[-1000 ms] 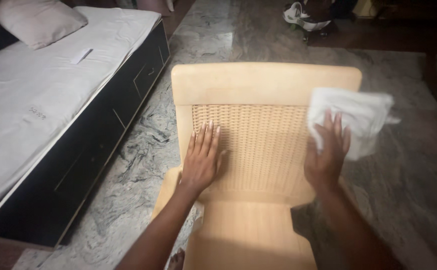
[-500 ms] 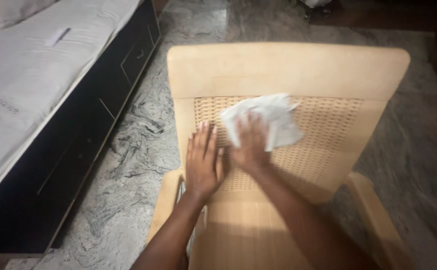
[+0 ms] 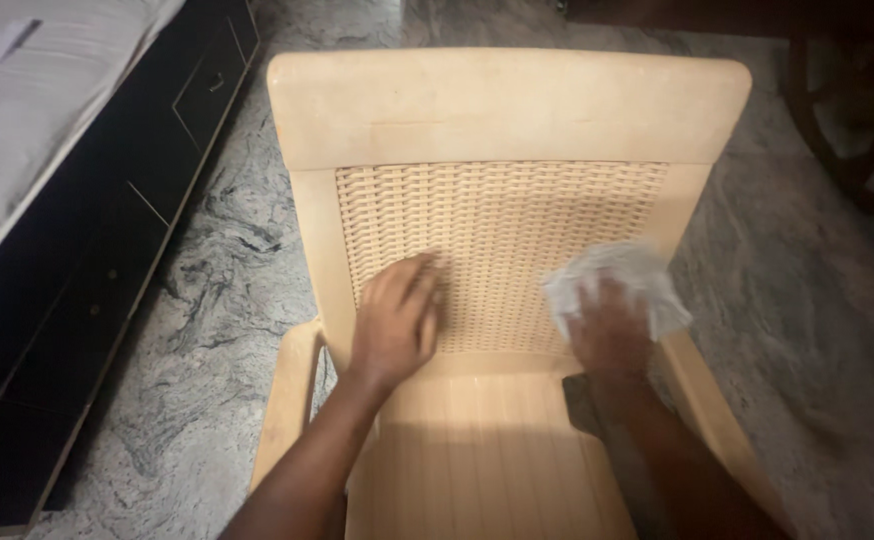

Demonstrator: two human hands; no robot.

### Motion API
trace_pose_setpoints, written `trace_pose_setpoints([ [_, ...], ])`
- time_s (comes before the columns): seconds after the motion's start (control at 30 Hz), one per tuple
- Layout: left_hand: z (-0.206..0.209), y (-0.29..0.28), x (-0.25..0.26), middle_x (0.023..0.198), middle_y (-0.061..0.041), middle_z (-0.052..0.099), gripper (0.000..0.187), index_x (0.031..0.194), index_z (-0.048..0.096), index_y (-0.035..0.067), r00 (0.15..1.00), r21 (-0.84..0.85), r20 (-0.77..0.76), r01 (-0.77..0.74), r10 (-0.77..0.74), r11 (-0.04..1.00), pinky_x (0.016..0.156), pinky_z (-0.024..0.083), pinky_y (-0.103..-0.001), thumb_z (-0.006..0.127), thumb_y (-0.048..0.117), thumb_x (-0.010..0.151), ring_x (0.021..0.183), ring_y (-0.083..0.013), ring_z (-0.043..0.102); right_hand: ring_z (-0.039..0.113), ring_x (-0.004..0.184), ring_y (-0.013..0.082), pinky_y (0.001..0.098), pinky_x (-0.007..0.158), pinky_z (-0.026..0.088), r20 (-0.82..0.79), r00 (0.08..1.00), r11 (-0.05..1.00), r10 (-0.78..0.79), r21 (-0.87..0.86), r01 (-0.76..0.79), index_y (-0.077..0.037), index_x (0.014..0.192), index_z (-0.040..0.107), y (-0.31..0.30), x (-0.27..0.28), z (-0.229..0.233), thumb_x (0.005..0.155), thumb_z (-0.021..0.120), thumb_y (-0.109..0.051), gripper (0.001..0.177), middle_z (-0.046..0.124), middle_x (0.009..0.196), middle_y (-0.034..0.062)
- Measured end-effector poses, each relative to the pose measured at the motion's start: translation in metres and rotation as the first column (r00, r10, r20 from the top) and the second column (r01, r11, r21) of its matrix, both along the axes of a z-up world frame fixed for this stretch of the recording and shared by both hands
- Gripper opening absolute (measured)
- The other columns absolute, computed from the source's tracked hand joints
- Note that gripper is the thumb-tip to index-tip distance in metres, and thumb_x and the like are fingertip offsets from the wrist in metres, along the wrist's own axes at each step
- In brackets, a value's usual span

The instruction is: The person wipes a beige plastic chair with a white cloth. They clean the seat, armrests, and the woven backrest in a bedroom setting.

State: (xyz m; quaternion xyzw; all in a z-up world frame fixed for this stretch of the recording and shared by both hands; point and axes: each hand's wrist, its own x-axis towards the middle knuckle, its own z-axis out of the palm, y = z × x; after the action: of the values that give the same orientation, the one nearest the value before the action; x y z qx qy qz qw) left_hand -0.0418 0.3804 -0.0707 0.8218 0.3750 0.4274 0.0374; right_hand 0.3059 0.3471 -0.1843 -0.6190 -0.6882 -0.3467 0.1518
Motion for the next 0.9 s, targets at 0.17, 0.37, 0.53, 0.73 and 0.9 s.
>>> trace_pose_setpoints([
  [0.17, -0.024, 0.005, 0.0, 0.114, -0.013, 0.074, 0.021, 0.114, 0.072, 0.01, 0.996, -0.348, -0.061, 0.043, -0.068, 0.937, 0.092, 0.055, -0.047, 0.063, 0.017, 0.097, 0.107, -0.0333, 0.069, 0.032, 0.152, 0.0437, 0.0617, 0.124, 0.024, -0.146, 0.971, 0.978, -0.189, -0.112, 0.174, -0.009, 0.16, 0.04, -0.012, -0.032, -0.049, 0.103, 0.052, -0.042, 0.067, 0.033, 0.164, 0.0297],
  [0.37, -0.053, 0.019, -0.002, 0.103, -0.018, 0.073, 0.017, 0.095, 0.071, 0.006, 0.765, -0.617, -0.527, -0.045, -0.371, 0.786, 0.083, 0.055, -0.05, 0.063, 0.016, 0.084, 0.098, -0.0378, 0.069, 0.033, 0.15, 0.0436, 0.0612, 0.123, 0.024, -0.337, 0.927, 0.963, -0.162, -0.26, 0.074, -0.007, 0.158, 0.036, -0.057, -0.179, -0.128, 0.102, 0.05, -0.036, 0.065, 0.035, 0.16, 0.0291],
  [0.53, -0.035, 0.005, 0.002, 0.095, -0.014, 0.076, 0.022, 0.106, 0.075, 0.013, 0.972, -0.504, -0.134, 0.1, -0.192, 0.858, 0.082, 0.056, -0.048, 0.065, 0.023, 0.09, 0.088, -0.0356, 0.072, 0.037, 0.148, 0.0415, 0.06, 0.122, 0.025, -0.468, 0.878, 0.92, 0.098, -0.294, -0.259, -0.004, 0.155, 0.035, -0.093, -0.294, -0.136, 0.101, 0.049, -0.031, 0.062, 0.039, 0.156, 0.0262],
  [0.73, -0.003, -0.002, -0.001, 0.126, -0.014, 0.07, 0.027, 0.124, 0.07, 0.006, 0.985, 0.081, 0.101, 0.134, -0.142, 0.988, 0.102, 0.058, -0.046, 0.065, 0.017, 0.1, 0.121, -0.0341, 0.067, 0.037, 0.147, 0.0381, 0.0582, 0.122, 0.022, -0.391, 0.905, 0.893, 0.168, -0.328, -0.307, -0.001, 0.153, 0.033, 0.006, -0.236, -0.07, 0.1, 0.044, -0.033, 0.064, 0.041, 0.155, 0.0232],
  [0.9, -0.004, 0.0, -0.005, 0.161, -0.02, 0.038, 0.054, 0.152, 0.048, 0.006, 0.984, 0.186, 0.043, -0.178, 0.173, 0.966, 0.124, 0.027, -0.061, 0.061, 0.02, 0.101, 0.152, -0.0386, 0.036, 0.012, 0.157, 0.0441, 0.0594, 0.127, 0.002, -0.364, 0.93, 0.993, -0.044, -0.119, 0.001, 0.0, 0.162, 0.022, 0.081, -0.152, 0.037, 0.109, 0.042, -0.047, 0.073, 0.018, 0.167, 0.0316],
])
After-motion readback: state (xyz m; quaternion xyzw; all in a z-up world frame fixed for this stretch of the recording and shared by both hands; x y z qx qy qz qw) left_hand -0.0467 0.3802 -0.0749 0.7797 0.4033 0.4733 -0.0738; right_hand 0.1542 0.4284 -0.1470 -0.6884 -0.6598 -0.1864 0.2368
